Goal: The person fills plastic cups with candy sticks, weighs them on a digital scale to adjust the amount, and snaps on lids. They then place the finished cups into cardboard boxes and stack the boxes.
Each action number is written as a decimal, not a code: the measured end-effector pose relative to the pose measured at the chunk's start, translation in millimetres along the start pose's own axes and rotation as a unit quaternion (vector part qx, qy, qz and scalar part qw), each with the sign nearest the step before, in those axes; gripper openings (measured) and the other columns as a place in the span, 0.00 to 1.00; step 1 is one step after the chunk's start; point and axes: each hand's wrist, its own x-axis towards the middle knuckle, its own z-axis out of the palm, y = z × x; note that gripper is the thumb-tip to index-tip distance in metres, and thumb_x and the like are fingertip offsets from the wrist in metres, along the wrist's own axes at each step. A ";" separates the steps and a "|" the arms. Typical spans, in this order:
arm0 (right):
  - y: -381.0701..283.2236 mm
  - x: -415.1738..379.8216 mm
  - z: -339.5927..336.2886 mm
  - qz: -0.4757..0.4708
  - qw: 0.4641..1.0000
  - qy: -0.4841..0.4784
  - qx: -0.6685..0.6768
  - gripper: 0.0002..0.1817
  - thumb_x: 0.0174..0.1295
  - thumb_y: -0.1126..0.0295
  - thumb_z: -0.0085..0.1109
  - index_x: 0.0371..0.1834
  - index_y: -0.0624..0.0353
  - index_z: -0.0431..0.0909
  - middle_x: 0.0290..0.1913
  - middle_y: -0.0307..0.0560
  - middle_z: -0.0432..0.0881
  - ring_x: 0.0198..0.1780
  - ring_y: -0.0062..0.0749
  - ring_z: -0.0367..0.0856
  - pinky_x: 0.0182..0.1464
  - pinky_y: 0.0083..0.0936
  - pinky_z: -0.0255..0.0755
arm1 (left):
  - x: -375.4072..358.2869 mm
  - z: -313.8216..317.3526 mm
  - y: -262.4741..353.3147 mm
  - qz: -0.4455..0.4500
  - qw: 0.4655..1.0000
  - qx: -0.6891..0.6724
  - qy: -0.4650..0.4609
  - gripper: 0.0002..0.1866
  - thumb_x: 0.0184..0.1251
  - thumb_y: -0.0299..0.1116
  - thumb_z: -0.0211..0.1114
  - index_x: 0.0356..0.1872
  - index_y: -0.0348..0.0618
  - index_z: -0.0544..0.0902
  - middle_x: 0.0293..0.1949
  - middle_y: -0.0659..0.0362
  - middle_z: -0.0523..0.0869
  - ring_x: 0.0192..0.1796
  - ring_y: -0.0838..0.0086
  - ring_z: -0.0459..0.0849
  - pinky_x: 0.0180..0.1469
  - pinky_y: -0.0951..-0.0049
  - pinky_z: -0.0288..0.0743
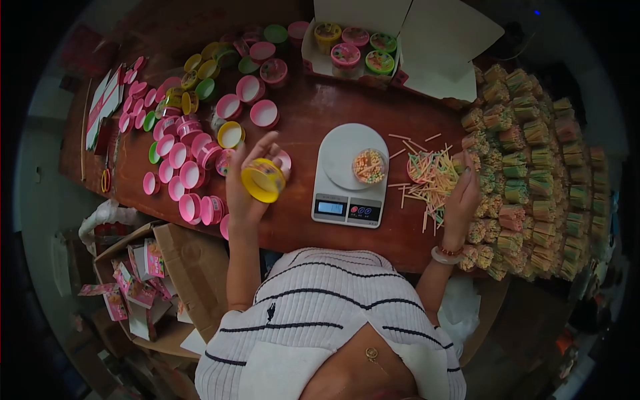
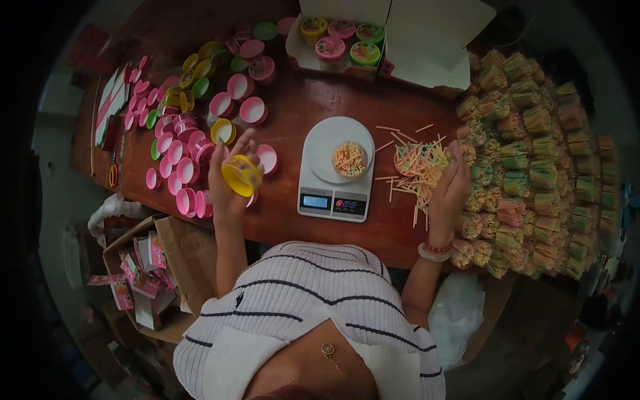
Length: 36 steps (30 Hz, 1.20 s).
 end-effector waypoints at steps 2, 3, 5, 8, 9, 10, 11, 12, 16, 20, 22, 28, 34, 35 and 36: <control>11.7 -0.7 -2.1 0.016 0.991 -0.023 -0.130 0.22 0.81 0.66 0.48 0.72 0.64 0.73 0.66 0.60 0.79 0.67 0.52 0.77 0.68 0.44 0.70 | -1.0 -10.5 6.7 -0.008 0.962 -0.273 0.016 0.29 0.80 0.49 0.57 0.68 0.33 0.73 0.53 0.54 0.80 0.60 0.70 0.81 0.69 0.60 0.78; 9.6 -4.0 0.2 0.018 0.991 -0.028 -0.129 0.22 0.81 0.66 0.48 0.72 0.64 0.73 0.66 0.60 0.79 0.67 0.52 0.77 0.68 0.44 0.70 | 0.2 -32.6 9.2 0.038 0.950 -0.308 0.041 0.27 0.80 0.46 0.56 0.67 0.33 0.74 0.57 0.51 0.80 0.63 0.62 0.79 0.76 0.52 0.70; -1.9 -8.1 5.4 -0.017 0.987 0.039 -0.157 0.22 0.77 0.68 0.55 0.70 0.63 0.74 0.65 0.59 0.80 0.65 0.50 0.79 0.66 0.42 0.72 | -3.6 -20.9 5.4 0.066 0.957 -0.274 0.062 0.26 0.79 0.43 0.56 0.67 0.33 0.74 0.60 0.48 0.79 0.66 0.59 0.77 0.78 0.49 0.66; -10.0 -10.3 12.8 -0.026 0.996 0.015 -0.087 0.20 0.72 0.70 0.62 0.65 0.61 0.79 0.61 0.55 0.84 0.62 0.48 0.82 0.63 0.40 0.75 | -5.3 -8.7 1.8 0.084 0.960 -0.261 0.065 0.25 0.77 0.38 0.56 0.68 0.34 0.74 0.66 0.45 0.77 0.72 0.53 0.72 0.82 0.44 0.57; -13.4 -11.6 17.4 -0.025 0.996 0.014 -0.088 0.20 0.72 0.70 0.62 0.65 0.61 0.79 0.61 0.55 0.84 0.62 0.48 0.82 0.63 0.40 0.75 | -5.8 -7.9 0.6 0.078 0.955 -0.282 0.047 0.25 0.75 0.36 0.55 0.69 0.34 0.73 0.69 0.44 0.75 0.74 0.51 0.70 0.83 0.43 0.54; -18.1 -12.4 23.9 -0.026 0.998 0.004 -0.052 0.18 0.70 0.72 0.64 0.62 0.60 0.82 0.58 0.52 0.85 0.60 0.47 0.83 0.62 0.39 0.75 | -5.3 -8.4 0.1 0.078 0.955 -0.282 0.048 0.25 0.75 0.36 0.55 0.69 0.34 0.73 0.69 0.44 0.75 0.74 0.51 0.70 0.83 0.43 0.54; -22.9 -12.8 30.8 -0.028 0.999 -0.005 -0.016 0.16 0.69 0.74 0.65 0.59 0.60 0.84 0.55 0.50 0.87 0.59 0.45 0.84 0.61 0.38 0.76 | -3.6 -8.9 0.4 0.072 0.956 -0.280 0.049 0.26 0.75 0.36 0.56 0.69 0.34 0.73 0.69 0.45 0.76 0.74 0.52 0.70 0.82 0.43 0.55; -28.0 -12.9 36.9 -0.028 0.999 -0.004 -0.016 0.16 0.69 0.74 0.65 0.59 0.60 0.84 0.55 0.50 0.87 0.59 0.45 0.84 0.61 0.38 0.76 | -2.3 -9.5 0.9 0.066 0.957 -0.277 0.050 0.26 0.75 0.36 0.56 0.70 0.35 0.73 0.69 0.45 0.76 0.74 0.53 0.70 0.82 0.44 0.56; -48.6 -13.3 54.4 -0.080 0.995 -0.051 0.011 0.15 0.64 0.75 0.68 0.54 0.60 0.87 0.51 0.50 0.88 0.56 0.44 0.84 0.60 0.37 0.76 | 0.6 -14.2 -1.0 0.058 0.967 -0.246 0.034 0.25 0.75 0.36 0.56 0.69 0.35 0.74 0.67 0.47 0.78 0.73 0.54 0.72 0.81 0.46 0.60; -64.0 -13.8 68.4 -0.119 0.989 -0.080 0.023 0.15 0.62 0.74 0.70 0.53 0.59 0.87 0.51 0.51 0.88 0.55 0.43 0.84 0.59 0.37 0.77 | 2.8 -14.7 -6.8 0.046 0.969 -0.239 0.027 0.24 0.75 0.37 0.57 0.67 0.36 0.75 0.64 0.49 0.80 0.71 0.56 0.74 0.78 0.50 0.66; -69.7 -13.7 73.0 -0.120 0.990 -0.073 0.023 0.14 0.61 0.75 0.71 0.51 0.58 0.88 0.48 0.49 0.89 0.56 0.42 0.84 0.58 0.37 0.77 | 2.3 -12.6 -8.6 0.043 0.970 -0.237 0.033 0.23 0.76 0.37 0.57 0.67 0.37 0.75 0.63 0.49 0.81 0.70 0.57 0.74 0.77 0.50 0.68; -72.8 -22.0 81.8 -0.130 0.986 -0.084 0.064 0.14 0.55 0.76 0.75 0.46 0.56 0.91 0.41 0.45 0.91 0.57 0.41 0.84 0.59 0.36 0.78 | 3.9 -8.3 -12.2 0.033 0.970 -0.239 0.039 0.23 0.76 0.39 0.59 0.66 0.37 0.76 0.62 0.48 0.81 0.68 0.57 0.76 0.75 0.51 0.69; -79.1 -27.4 83.1 -0.152 0.984 -0.036 0.090 0.36 0.47 0.74 0.82 0.64 0.55 0.80 0.63 0.53 0.82 0.69 0.49 0.75 0.68 0.42 0.73 | 14.8 15.0 -35.0 0.065 0.992 -0.063 0.092 0.25 0.77 0.40 0.55 0.69 0.37 0.74 0.65 0.49 0.78 0.69 0.58 0.75 0.76 0.55 0.68; -62.1 -32.5 90.0 -0.130 0.986 -0.080 0.061 0.40 0.45 0.72 0.83 0.66 0.55 0.77 0.67 0.54 0.78 0.71 0.51 0.73 0.69 0.43 0.71 | 19.0 16.5 -41.5 0.064 0.995 0.045 0.057 0.26 0.77 0.40 0.55 0.69 0.37 0.73 0.65 0.50 0.78 0.70 0.60 0.75 0.76 0.58 0.67; -50.0 -36.5 94.5 -0.106 0.986 -0.123 0.031 0.45 0.43 0.70 0.85 0.69 0.55 0.74 0.71 0.56 0.74 0.73 0.53 0.71 0.71 0.45 0.70 | 22.9 18.6 -48.9 0.061 0.986 0.153 0.021 0.26 0.76 0.41 0.55 0.69 0.37 0.73 0.65 0.52 0.78 0.70 0.61 0.75 0.76 0.61 0.67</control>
